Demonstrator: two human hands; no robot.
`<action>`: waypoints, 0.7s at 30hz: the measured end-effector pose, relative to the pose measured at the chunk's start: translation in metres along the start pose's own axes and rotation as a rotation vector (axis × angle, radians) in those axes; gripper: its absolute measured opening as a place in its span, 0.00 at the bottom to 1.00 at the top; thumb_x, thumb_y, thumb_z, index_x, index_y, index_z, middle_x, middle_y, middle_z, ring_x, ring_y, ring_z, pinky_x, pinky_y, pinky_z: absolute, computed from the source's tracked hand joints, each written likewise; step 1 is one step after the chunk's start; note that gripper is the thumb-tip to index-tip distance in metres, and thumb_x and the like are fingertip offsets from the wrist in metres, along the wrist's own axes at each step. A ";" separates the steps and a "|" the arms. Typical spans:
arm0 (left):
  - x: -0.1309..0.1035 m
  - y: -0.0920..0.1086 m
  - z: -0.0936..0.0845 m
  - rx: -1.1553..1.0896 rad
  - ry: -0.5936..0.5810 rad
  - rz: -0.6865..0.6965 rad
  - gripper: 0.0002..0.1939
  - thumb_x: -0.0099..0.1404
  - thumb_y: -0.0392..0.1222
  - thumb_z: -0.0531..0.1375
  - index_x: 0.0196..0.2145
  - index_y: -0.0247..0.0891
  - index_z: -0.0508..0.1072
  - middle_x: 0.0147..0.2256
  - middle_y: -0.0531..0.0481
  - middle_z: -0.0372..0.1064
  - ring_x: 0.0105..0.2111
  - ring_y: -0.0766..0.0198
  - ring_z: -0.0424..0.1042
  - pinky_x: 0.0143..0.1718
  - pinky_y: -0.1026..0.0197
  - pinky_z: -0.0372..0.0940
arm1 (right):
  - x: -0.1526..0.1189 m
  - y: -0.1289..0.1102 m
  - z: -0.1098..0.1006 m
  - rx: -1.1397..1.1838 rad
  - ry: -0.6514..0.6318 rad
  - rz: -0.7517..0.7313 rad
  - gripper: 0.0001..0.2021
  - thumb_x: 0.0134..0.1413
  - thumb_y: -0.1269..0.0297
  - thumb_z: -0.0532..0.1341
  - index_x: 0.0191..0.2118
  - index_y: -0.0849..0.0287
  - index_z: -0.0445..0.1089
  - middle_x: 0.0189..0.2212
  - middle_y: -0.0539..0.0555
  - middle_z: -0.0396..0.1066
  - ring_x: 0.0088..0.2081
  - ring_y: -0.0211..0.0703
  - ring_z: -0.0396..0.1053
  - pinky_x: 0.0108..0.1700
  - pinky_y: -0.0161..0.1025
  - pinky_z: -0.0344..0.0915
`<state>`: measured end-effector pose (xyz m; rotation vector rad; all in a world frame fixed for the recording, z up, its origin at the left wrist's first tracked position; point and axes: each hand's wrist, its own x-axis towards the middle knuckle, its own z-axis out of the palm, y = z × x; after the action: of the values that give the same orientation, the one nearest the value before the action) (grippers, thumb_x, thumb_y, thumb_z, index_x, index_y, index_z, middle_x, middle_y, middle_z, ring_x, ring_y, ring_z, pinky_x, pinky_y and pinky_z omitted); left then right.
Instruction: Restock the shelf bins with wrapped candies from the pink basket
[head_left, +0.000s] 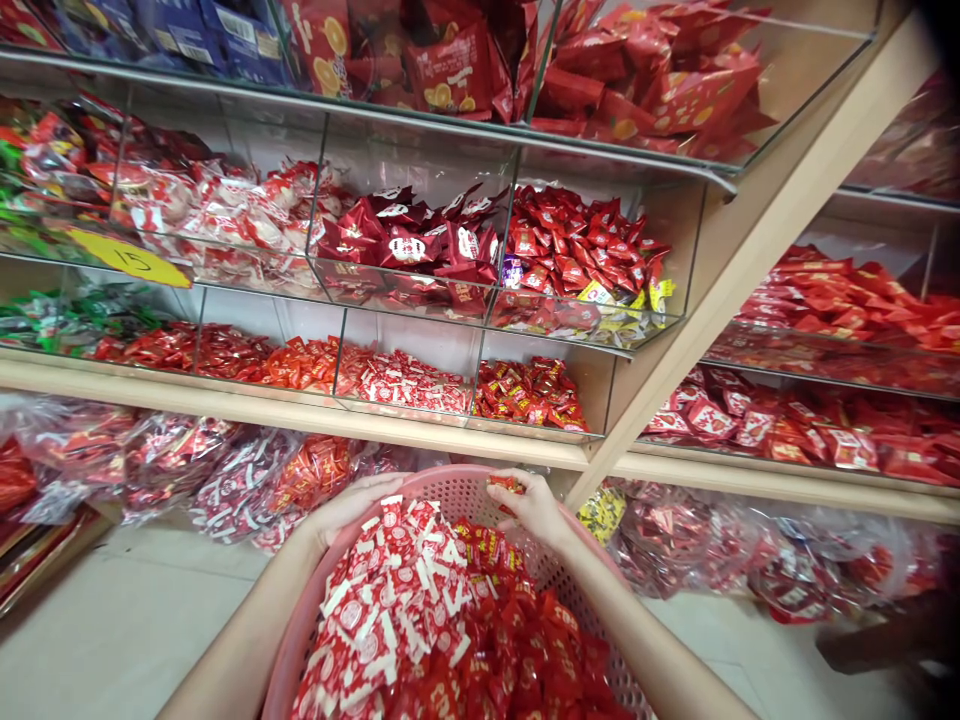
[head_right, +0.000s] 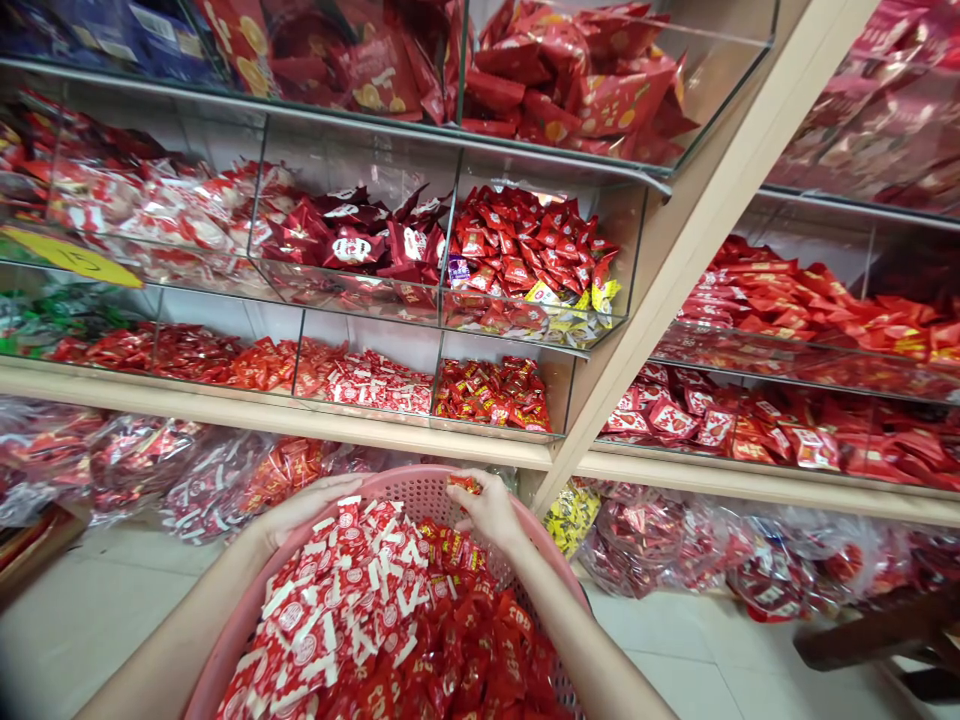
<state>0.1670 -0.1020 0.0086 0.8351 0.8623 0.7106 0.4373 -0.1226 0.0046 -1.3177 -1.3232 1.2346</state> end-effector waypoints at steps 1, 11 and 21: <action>0.000 0.000 0.000 -0.002 -0.007 -0.002 0.21 0.53 0.44 0.63 0.45 0.36 0.70 0.41 0.43 0.73 0.41 0.54 0.72 0.45 0.54 0.63 | 0.001 0.001 -0.001 -0.003 0.018 -0.011 0.22 0.35 0.51 0.64 0.37 0.60 0.67 0.31 0.51 0.64 0.30 0.39 0.63 0.18 0.35 0.69; 0.002 -0.001 -0.002 0.029 0.012 0.013 0.23 0.51 0.44 0.64 0.45 0.35 0.70 0.42 0.43 0.72 0.43 0.53 0.70 0.47 0.55 0.62 | 0.000 0.004 -0.003 -0.254 0.029 -0.069 0.17 0.41 0.50 0.60 0.33 0.58 0.65 0.20 0.45 0.59 0.13 0.33 0.60 0.10 0.30 0.55; -0.002 0.002 0.002 0.033 -0.040 0.023 0.21 0.55 0.44 0.61 0.46 0.35 0.69 0.44 0.43 0.71 0.44 0.53 0.69 0.47 0.55 0.62 | -0.003 0.011 0.001 -0.205 -0.039 0.021 0.16 0.41 0.52 0.61 0.34 0.57 0.65 0.20 0.47 0.64 0.15 0.34 0.61 0.12 0.31 0.58</action>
<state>0.1672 -0.1031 0.0112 0.8875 0.8316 0.6994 0.4374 -0.1265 -0.0061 -1.4597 -1.4984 1.1684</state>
